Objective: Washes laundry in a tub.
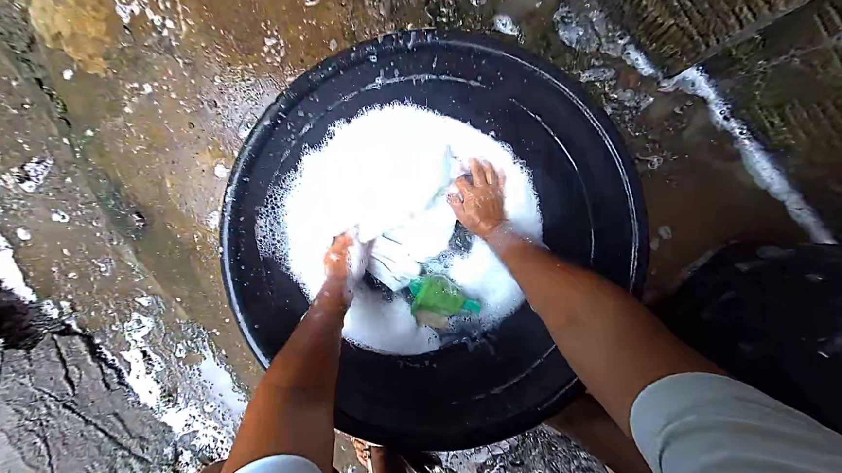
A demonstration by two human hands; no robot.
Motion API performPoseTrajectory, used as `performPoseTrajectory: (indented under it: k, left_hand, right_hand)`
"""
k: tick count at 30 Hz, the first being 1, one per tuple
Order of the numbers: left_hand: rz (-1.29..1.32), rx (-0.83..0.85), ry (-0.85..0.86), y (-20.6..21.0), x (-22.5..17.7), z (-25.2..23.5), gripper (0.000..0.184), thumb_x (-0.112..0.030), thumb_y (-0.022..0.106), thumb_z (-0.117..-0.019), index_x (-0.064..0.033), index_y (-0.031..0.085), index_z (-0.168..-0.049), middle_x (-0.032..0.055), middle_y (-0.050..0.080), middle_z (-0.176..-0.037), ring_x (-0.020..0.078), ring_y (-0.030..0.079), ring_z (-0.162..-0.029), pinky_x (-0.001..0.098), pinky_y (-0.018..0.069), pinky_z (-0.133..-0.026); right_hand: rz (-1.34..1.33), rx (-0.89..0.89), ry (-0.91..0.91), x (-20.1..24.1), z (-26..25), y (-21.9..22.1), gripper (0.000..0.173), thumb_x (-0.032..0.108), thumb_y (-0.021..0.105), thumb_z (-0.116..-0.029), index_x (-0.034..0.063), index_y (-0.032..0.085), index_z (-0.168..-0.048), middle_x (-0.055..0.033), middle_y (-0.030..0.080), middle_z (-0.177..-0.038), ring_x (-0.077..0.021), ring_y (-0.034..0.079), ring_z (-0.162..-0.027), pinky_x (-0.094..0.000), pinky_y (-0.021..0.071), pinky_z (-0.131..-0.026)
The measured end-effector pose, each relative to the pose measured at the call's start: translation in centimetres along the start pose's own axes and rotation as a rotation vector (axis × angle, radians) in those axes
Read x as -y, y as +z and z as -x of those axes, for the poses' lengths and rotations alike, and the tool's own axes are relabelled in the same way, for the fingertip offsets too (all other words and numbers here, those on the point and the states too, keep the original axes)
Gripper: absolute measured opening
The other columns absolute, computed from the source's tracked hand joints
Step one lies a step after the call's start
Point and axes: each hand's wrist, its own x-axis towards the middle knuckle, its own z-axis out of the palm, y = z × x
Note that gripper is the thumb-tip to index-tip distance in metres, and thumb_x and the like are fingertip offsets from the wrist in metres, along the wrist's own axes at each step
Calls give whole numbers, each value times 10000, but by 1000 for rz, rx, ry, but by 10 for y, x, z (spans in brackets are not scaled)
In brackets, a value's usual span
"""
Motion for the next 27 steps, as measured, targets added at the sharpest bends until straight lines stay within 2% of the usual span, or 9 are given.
performPoseTrajectory:
  k: [3, 5, 7, 11, 13, 16, 18, 22, 27]
  left_hand:
    - [52, -187, -117, -2, -46, -1, 470, -391, 407, -1087, -88, 583, -1401, 255, 579, -1402, 460, 504, -1351, 684, 378, -1096]
    - [3, -181, 147, 29, -59, 13, 540, -448, 416, -1080, -153, 475, -1528, 225, 387, -1604, 465, 275, -1514, 744, 190, -1174]
    - [-26, -104, 418, 52, -32, 23, 572, -478, 454, -1073, -208, 442, -1577, 94, 305, -1687, 371, 144, -1587, 677, 82, -1239]
    - [110, -121, 366, 38, 40, 7, 445, -256, 517, -1077, -84, 531, -1486, 204, 498, -1527, 411, 439, -1433, 593, 357, -1173]
    - [148, -177, 180, 24, 44, 10, 382, -200, 519, -1068, -57, 581, -1417, 253, 549, -1439, 436, 503, -1359, 603, 409, -1125]
    - [192, -169, -19, 22, 27, 20, 376, -173, 493, -1070, -24, 573, -1405, 285, 504, -1463, 458, 485, -1370, 615, 413, -1118]
    - [274, 6, -32, 33, 23, 42, 458, -226, 418, -1108, 35, 497, -1475, 284, 473, -1524, 422, 438, -1438, 556, 347, -1194]
    - [358, 550, 19, 28, 6, 106, 407, -144, 452, -1100, 73, 519, -1438, 278, 513, -1492, 401, 450, -1434, 535, 311, -1207]
    - [310, 908, 455, 8, -32, 143, 298, -178, 643, -993, -16, 685, -1240, 181, 683, -1244, 291, 639, -1185, 480, 486, -1060]
  right_hand:
    - [4, 54, -98, 30, 34, 23, 563, 448, 525, -1016, 90, 581, -1448, -253, 382, -1602, -466, 328, -1495, -696, 294, -1161]
    - [-36, 179, -299, 29, 38, 26, 459, 362, 548, -1014, 134, 643, -1400, -186, 442, -1587, -409, 359, -1494, -659, 245, -1198]
    - [-116, 208, -296, 15, 27, 14, 388, 216, 548, -1024, 92, 654, -1376, -243, 488, -1532, -452, 458, -1417, -655, 335, -1154]
    - [-215, 166, -249, 18, 41, -11, 470, 403, 554, -1028, 85, 656, -1357, -194, 610, -1408, -375, 538, -1357, -568, 403, -1148]
    - [-329, 519, -333, 48, 71, -21, 485, 441, 658, -985, 93, 681, -1322, -170, 676, -1285, -331, 616, -1240, -541, 466, -1087]
    - [-392, 962, -401, 80, 82, -32, 265, 163, 661, -982, -3, 705, -1184, -249, 647, -1192, -398, 614, -1155, -569, 473, -1016]
    - [-485, 885, -284, 80, 65, -46, 198, 65, 634, -975, -44, 711, -1121, -247, 675, -1177, -372, 632, -1156, -534, 472, -1039]
    - [-567, 260, 66, 28, 22, -61, 236, 79, 650, -990, -44, 689, -1186, -233, 684, -1220, -354, 650, -1172, -521, 493, -1051]
    - [-91, -78, 330, 5, 38, -30, 337, 137, 483, -1052, -29, 613, -1314, -305, 591, -1322, -486, 539, -1277, -655, 410, -1076]
